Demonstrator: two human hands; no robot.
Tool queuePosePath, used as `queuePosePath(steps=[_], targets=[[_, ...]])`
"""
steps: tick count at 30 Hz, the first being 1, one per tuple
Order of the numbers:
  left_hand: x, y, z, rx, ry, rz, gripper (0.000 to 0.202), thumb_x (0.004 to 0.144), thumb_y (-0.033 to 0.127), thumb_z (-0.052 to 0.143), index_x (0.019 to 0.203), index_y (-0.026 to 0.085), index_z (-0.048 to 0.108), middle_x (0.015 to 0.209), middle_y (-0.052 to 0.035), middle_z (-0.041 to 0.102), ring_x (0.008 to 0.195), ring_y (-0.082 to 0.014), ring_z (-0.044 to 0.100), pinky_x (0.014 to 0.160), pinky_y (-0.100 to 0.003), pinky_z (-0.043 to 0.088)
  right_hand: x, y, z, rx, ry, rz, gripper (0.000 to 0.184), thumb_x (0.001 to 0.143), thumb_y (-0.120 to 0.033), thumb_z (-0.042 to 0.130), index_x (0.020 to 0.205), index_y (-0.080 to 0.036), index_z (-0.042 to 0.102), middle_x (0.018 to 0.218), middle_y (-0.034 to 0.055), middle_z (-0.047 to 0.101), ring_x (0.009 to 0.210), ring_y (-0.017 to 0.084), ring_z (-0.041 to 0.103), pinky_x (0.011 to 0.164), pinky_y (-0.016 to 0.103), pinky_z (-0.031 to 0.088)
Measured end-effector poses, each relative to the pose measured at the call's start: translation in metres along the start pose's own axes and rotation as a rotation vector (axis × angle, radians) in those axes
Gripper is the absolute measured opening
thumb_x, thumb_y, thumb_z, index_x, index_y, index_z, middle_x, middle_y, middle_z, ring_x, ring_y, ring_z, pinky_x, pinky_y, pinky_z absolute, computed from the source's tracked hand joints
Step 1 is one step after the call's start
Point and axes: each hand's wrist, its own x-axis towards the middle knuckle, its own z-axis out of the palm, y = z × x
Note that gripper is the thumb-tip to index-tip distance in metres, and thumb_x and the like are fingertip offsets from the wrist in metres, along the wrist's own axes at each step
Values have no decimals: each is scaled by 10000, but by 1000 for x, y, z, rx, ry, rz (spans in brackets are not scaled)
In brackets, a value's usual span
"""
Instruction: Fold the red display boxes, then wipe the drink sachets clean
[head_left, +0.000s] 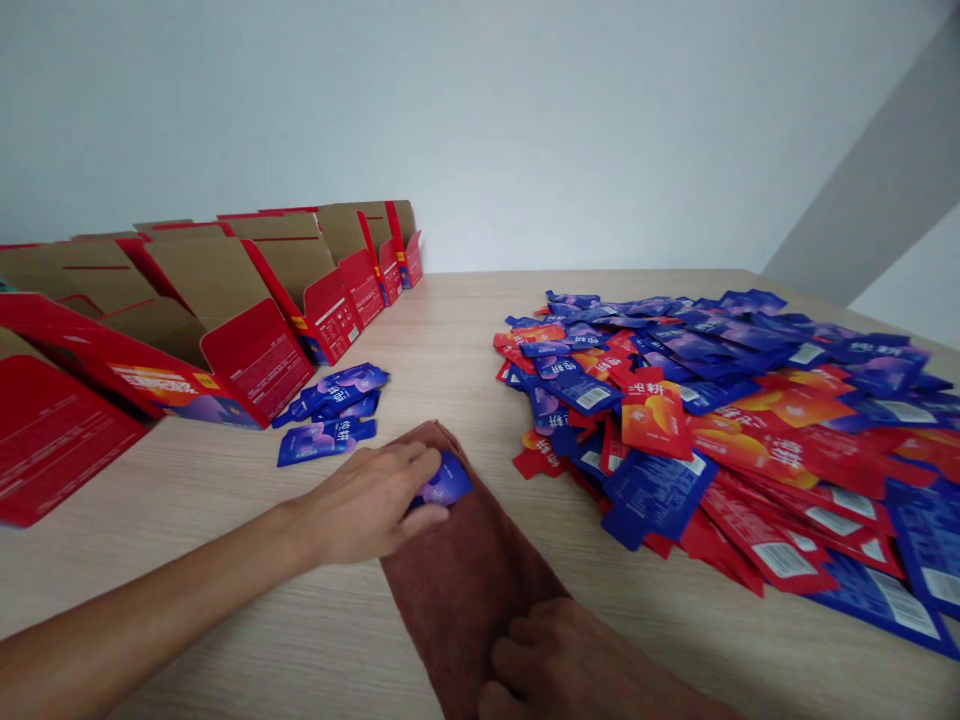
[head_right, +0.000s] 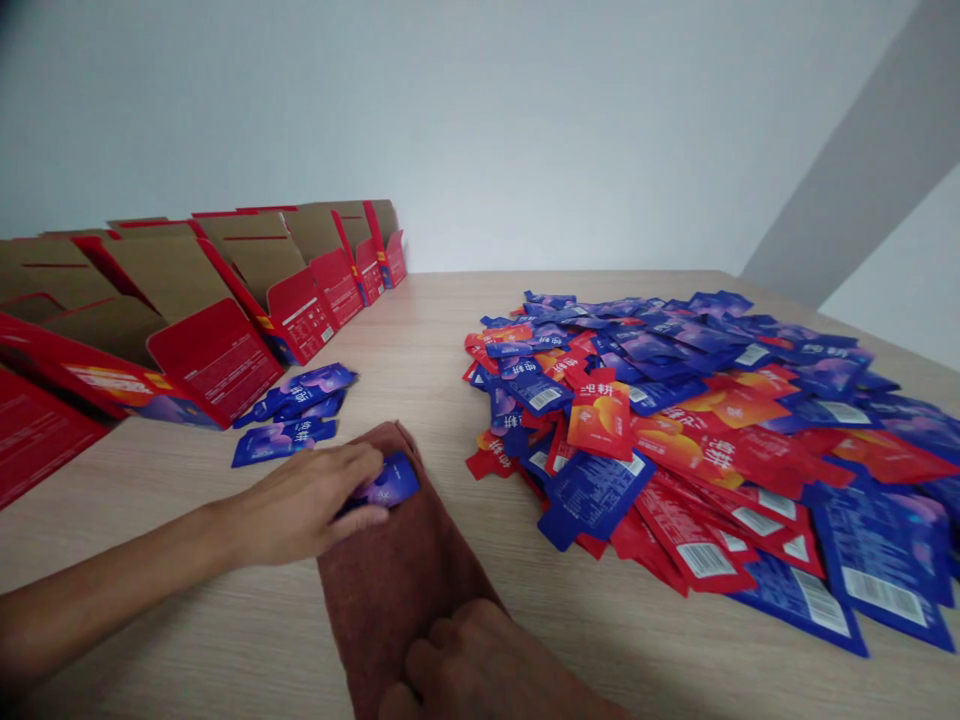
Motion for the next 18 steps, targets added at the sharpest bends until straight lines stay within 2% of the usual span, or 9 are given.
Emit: queuePosePath(steps=[3, 6, 8, 12, 15, 18], targets=[[-7, 23, 7, 123, -95, 70, 316, 1085, 462, 583, 1224, 184, 635, 1208, -130, 717, 1108, -375, 725, 975, -560, 590, -3, 6, -26, 10, -48, 25, 306, 1017, -368, 830, 872, -234, 596, 788, -60, 699, 664, 157, 595, 583, 355, 347], [-4, 28, 13, 213, -88, 93, 236, 1122, 285, 460, 1197, 177, 656, 1160, -120, 728, 1030, -348, 744, 912, -549, 623, -6, 6, -47, 61, -99, 116, 244, 997, -267, 835, 873, -231, 628, 858, -41, 745, 717, 166, 657, 640, 347, 421], [-1, 26, 15, 291, -82, 122, 233, 1093, 162, 433, 1150, 167, 659, 1091, -115, 733, 956, -340, 744, 816, -532, 629, -6, 4, -56, 136, -164, 183, 224, 961, -178, 831, 850, -233, 644, 832, -47, 757, 670, 162, 667, 582, 342, 411], [-1, 33, 15, 399, -81, 188, 222, 1051, 80, 470, 1105, 157, 672, 996, -104, 744, 863, -325, 735, 684, -486, 591, -4, 3, -60, 218, -229, 270, 237, 932, -104, 789, 788, -232, 651, 750, -56, 763, 567, 152, 656, 467, 337, 310], [-11, 56, 19, 317, -78, 272, 131, 1027, 123, 583, 1089, 179, 684, 982, -73, 758, 841, -291, 735, 641, -451, 558, -1, 4, -57, 236, -225, 287, 207, 943, -107, 776, 814, -230, 672, 784, -49, 792, 595, 155, 690, 479, 327, 311], [-20, 80, 26, 187, -106, 350, 81, 1019, 230, 629, 1043, 207, 702, 942, -58, 761, 788, -276, 722, 585, -472, 535, 0, 5, -54, 255, -230, 286, 157, 955, -136, 765, 861, -231, 683, 823, -42, 808, 631, 168, 719, 498, 333, 331]])
